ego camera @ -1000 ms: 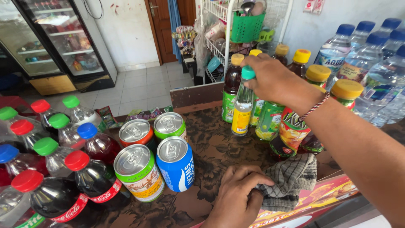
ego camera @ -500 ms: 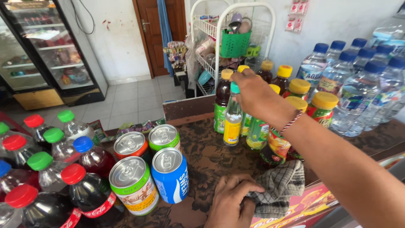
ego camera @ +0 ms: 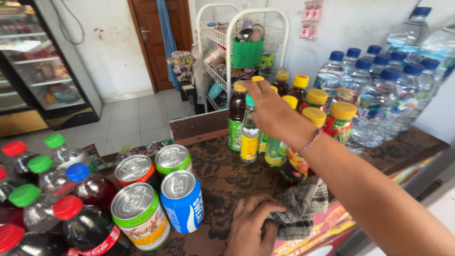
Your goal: The person wipes various beverage bottles and cans with a cloth and arranges them on a counter. They handle plastic bottles, glass bottles, and aluminum cans one by one, placing them in rows.
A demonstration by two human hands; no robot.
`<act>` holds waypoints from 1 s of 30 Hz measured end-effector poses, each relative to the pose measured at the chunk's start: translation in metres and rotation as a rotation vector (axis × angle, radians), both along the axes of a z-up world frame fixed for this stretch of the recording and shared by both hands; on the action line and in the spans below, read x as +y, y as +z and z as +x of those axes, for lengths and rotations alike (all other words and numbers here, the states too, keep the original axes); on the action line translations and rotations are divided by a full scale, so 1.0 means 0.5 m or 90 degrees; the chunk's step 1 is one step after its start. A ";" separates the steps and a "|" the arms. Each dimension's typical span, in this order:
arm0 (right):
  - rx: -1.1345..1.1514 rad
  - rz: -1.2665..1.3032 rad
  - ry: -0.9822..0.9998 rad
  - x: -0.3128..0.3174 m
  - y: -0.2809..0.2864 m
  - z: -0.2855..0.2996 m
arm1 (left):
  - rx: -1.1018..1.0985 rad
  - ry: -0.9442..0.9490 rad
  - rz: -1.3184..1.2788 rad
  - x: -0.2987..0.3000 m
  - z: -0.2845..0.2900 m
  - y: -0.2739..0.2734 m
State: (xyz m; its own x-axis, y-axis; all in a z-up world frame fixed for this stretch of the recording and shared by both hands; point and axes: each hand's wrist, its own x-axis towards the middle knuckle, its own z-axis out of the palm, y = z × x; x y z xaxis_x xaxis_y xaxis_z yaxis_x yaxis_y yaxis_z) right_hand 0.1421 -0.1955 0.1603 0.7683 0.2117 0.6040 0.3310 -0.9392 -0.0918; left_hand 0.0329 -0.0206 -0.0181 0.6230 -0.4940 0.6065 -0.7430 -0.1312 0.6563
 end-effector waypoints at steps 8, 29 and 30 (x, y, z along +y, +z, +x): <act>-0.074 0.081 0.085 0.081 -0.075 -0.214 | -0.115 0.051 -0.108 -0.020 0.034 -0.038; -0.031 0.485 -0.079 -0.173 -0.274 -0.440 | -0.119 -0.009 -0.311 -0.111 0.018 -0.163; -0.056 0.538 -0.112 -0.214 -0.282 -0.417 | -0.100 -0.004 -0.305 -0.121 0.008 -0.167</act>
